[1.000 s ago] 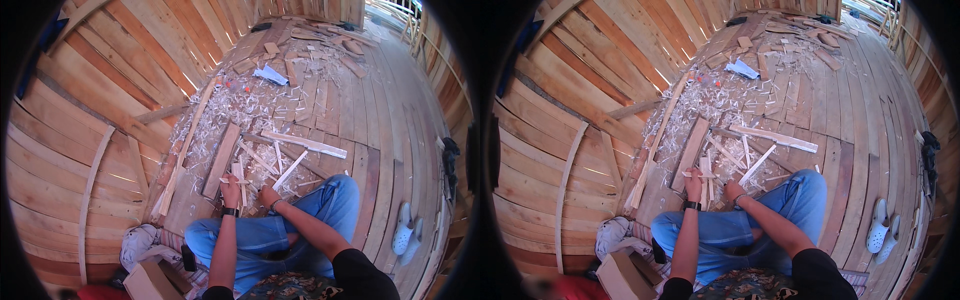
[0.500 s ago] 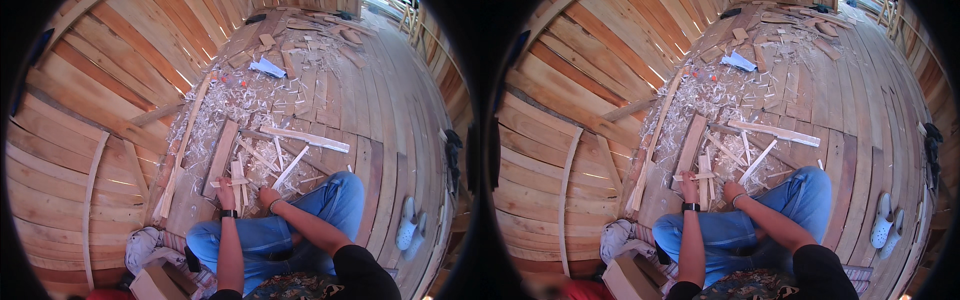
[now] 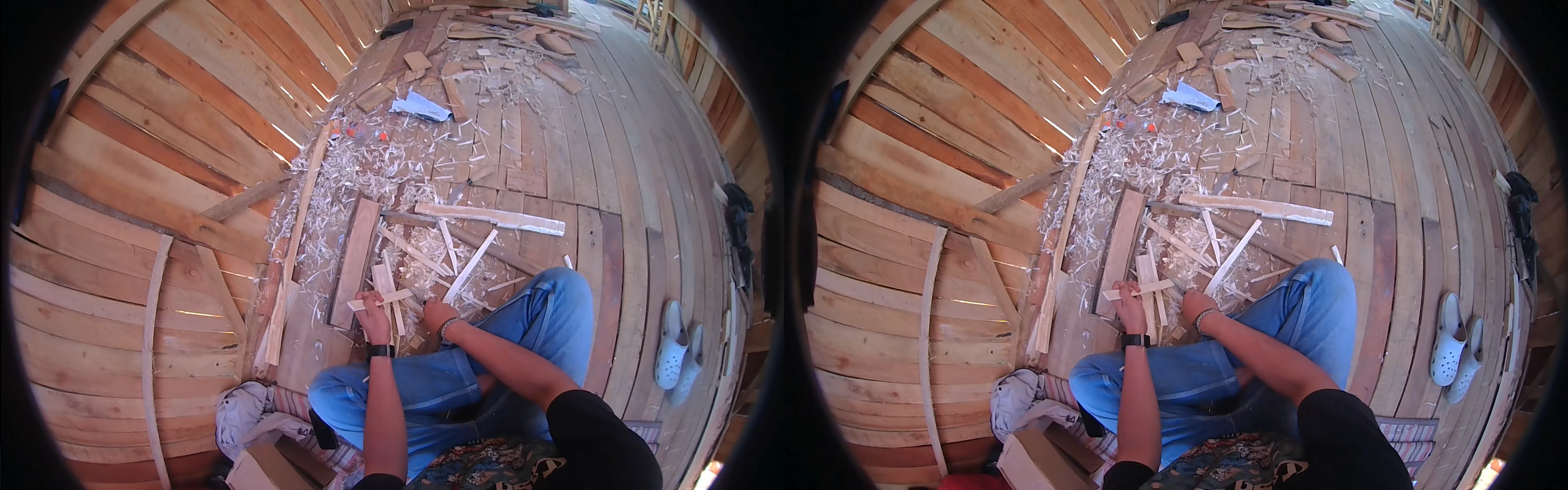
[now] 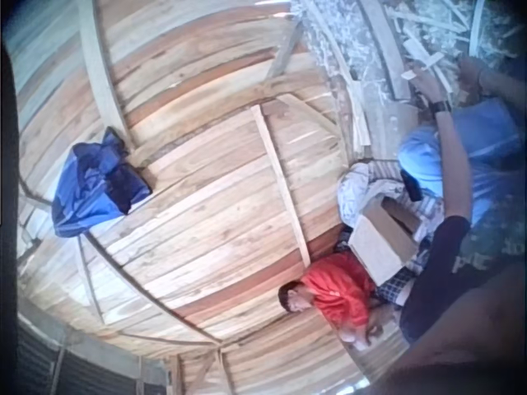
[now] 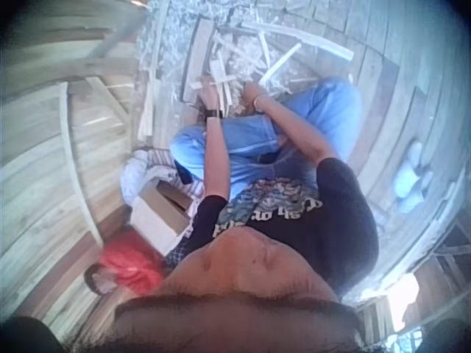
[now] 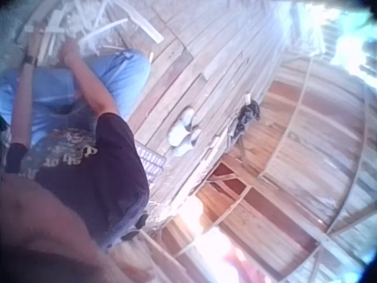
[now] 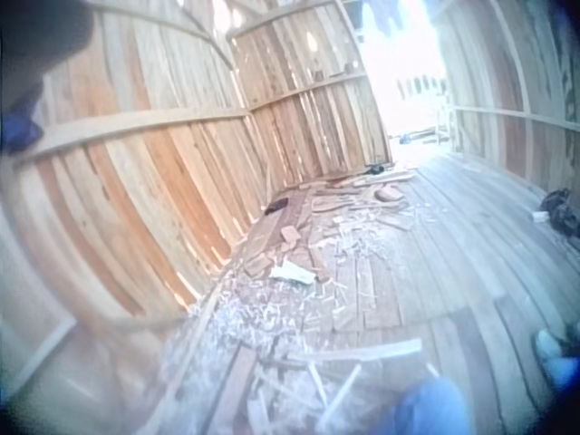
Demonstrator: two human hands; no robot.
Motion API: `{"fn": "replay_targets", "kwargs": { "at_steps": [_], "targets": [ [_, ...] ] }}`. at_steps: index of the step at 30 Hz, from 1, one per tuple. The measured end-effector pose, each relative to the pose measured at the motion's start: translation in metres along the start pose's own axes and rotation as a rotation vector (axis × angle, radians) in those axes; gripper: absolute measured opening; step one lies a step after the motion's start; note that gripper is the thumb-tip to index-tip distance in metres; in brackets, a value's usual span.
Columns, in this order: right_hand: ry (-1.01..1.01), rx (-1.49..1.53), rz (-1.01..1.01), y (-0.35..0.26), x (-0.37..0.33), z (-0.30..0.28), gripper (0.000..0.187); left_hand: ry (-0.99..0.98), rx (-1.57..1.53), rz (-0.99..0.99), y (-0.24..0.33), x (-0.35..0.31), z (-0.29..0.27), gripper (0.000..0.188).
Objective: The person whittles a thin piece of wood using a small knife, shaving off thin strips from the edges.
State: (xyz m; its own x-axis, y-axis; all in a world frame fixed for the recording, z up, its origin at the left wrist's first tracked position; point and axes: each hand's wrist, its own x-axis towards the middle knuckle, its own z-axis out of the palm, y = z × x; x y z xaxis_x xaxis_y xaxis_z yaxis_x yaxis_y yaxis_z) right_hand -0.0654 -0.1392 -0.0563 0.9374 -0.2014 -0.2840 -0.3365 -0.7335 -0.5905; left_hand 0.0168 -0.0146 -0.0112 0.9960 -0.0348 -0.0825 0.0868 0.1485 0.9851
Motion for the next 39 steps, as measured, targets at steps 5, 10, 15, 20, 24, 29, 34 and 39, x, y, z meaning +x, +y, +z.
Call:
{"fn": "replay_targets", "kwargs": {
  "at_steps": [5,10,15,20,24,29,34,39],
  "targets": [
    [-0.01,0.03,0.009,-0.012,0.003,-0.003,0.018,0.015,0.111,0.094,-0.007,0.011,-0.019,0.013],
    [0.035,0.102,-0.097,-0.004,0.006,0.008,0.018,0.047,-0.003,-0.018,-0.005,0.009,-0.019,0.013],
    [-0.049,0.014,-0.068,0.004,0.01,0.006,0.023,0.045,-0.07,-0.026,0.0,0.006,-0.014,0.015],
    [-0.04,0.007,0.04,-0.007,0.001,-0.022,0.023,0.022,-0.018,0.023,0.0,0.008,-0.009,0.017],
    [-0.037,0.066,0.033,-0.016,0.002,-0.019,0.021,0.006,-0.021,0.017,-0.001,0.008,-0.01,0.017],
    [-0.049,0.07,0.014,-0.009,-0.002,-0.013,0.022,-0.008,0.014,0.022,-0.002,0.005,-0.006,0.018],
    [-0.05,0.041,0.052,0.005,0.003,-0.005,0.023,-0.038,0.025,0.023,-0.002,0.004,-0.007,0.017],
    [-0.039,0.01,0.101,0.004,0.003,-0.004,0.022,-0.028,-0.018,0.035,-0.002,0.002,-0.006,0.018]
  ]
}}
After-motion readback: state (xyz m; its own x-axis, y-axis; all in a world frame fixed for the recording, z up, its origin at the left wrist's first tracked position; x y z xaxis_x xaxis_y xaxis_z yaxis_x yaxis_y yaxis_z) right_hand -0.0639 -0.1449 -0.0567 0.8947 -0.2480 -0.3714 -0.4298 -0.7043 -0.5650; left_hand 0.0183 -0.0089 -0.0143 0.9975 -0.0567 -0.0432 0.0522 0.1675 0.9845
